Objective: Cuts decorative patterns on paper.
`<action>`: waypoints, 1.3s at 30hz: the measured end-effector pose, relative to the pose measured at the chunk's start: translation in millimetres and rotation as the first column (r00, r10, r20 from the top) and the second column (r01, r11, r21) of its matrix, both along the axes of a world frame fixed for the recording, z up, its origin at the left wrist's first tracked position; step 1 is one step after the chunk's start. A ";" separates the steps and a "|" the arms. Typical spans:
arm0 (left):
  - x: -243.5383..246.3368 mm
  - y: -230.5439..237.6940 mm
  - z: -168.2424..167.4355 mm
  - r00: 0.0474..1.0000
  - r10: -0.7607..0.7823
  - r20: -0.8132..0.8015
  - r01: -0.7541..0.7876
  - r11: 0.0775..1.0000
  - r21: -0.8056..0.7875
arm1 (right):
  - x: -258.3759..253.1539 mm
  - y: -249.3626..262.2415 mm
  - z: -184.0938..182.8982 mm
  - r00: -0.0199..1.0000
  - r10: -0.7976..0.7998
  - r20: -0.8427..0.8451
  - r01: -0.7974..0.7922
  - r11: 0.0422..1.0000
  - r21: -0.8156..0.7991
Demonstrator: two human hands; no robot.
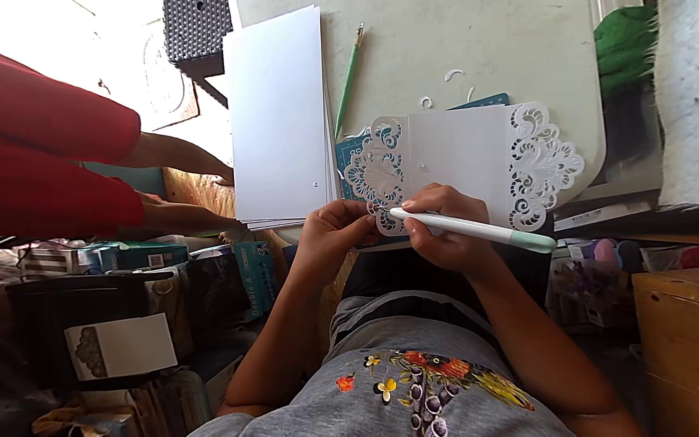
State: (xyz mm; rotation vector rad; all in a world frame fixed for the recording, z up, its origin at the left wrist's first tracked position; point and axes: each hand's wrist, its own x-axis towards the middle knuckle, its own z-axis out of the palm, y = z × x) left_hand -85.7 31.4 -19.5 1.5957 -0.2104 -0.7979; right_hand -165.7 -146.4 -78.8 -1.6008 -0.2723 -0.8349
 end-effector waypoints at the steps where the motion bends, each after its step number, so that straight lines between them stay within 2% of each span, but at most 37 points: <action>1: 0.0 -0.3 0.3 1.000 0.002 -0.004 -0.002 1.000 0.000 | -0.9 0.6 1.3 1.000 -0.003 -0.010 0.003 1.000 0.002; 30: 0.7 0.2 -0.7 0.999 0.007 -0.050 -0.008 1.000 -0.021 | 2.8 -1.3 -0.6 1.000 0.030 0.005 -0.030 0.999 -0.016; 35: -2.4 -3.5 1.8 0.993 0.002 -0.118 -0.009 0.998 -0.059 | 0.5 -3.8 0.5 0.997 0.076 -0.009 -0.073 0.984 0.165; 39: -4.3 -13.0 5.6 0.999 -0.022 0.024 0.020 0.997 0.078 | -0.5 -4.4 4.4 0.998 0.043 -0.048 -0.029 0.965 0.260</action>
